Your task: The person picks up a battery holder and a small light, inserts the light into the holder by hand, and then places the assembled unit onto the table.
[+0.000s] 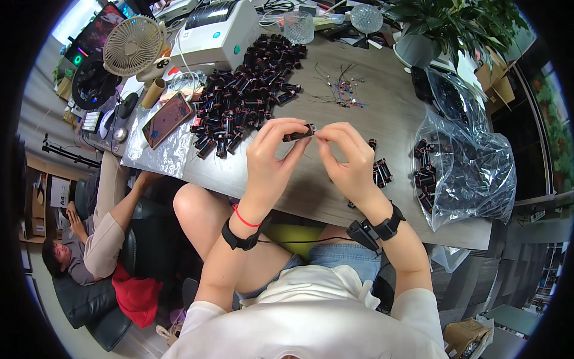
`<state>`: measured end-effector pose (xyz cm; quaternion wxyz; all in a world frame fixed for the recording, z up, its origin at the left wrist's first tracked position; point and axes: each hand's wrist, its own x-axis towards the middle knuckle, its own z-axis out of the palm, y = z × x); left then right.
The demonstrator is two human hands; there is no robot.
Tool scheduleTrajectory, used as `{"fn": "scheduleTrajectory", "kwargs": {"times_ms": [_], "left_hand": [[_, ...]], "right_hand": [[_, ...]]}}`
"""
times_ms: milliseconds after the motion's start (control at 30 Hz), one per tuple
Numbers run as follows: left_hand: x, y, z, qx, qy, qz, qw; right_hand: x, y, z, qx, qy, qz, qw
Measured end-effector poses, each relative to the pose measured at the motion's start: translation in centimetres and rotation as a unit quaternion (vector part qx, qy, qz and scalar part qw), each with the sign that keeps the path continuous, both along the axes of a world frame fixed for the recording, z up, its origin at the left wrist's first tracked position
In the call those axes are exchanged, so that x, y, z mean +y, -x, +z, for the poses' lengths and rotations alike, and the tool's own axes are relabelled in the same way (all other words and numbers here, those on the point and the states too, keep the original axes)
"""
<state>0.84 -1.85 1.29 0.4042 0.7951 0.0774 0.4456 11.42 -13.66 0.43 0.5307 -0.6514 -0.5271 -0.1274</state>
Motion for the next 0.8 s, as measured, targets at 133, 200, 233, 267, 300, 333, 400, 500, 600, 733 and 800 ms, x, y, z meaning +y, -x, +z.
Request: {"fn": "scheduleTrajectory", "kwargs": {"times_ms": [133,200,233,267,300,333,400,500,600,733,800], "left_hand": [[0.7,0.1,0.4,-0.001,-0.026,-0.024,0.999],[1.1,0.3,0.7,0.002,-0.053,-0.040,0.998],[1.3,0.4,0.8,0.002,-0.053,-0.040,0.998],[1.5,0.4,0.9,0.003,-0.052,-0.055,0.997],[1.6,0.5,1.1,0.004,-0.050,-0.071,0.996],[1.8,0.6,1.1,0.006,-0.049,-0.086,0.995],[1.9,0.8,1.2,0.010,-0.047,-0.091,0.995],[2.0,0.9,1.3,0.017,-0.044,-0.101,0.994],[2.1,0.9,1.0,0.022,-0.048,-0.098,0.994],[2.2,0.7,0.8,0.033,-0.117,-0.050,0.991],[2.4,0.7,1.1,0.035,-0.133,-0.048,0.989]], "right_hand": [[0.0,-0.3,-0.4,0.132,0.001,0.065,0.989],[0.1,-0.4,-0.4,0.204,-0.006,0.098,0.974],[0.0,-0.4,-0.4,0.204,-0.006,0.098,0.974],[0.0,-0.4,-0.2,0.220,-0.007,0.111,0.969],[0.0,-0.3,-0.1,0.237,-0.009,0.124,0.964],[0.0,-0.3,0.1,0.253,-0.011,0.136,0.958],[-0.1,-0.4,0.3,0.267,0.004,0.145,0.953],[-0.1,-0.3,0.6,0.294,0.034,0.164,0.941],[0.0,0.1,0.2,0.351,0.018,0.172,0.920],[0.0,-0.5,0.0,0.163,0.047,0.104,0.980],[-0.1,-0.5,0.3,0.127,0.052,0.097,0.986]]}}
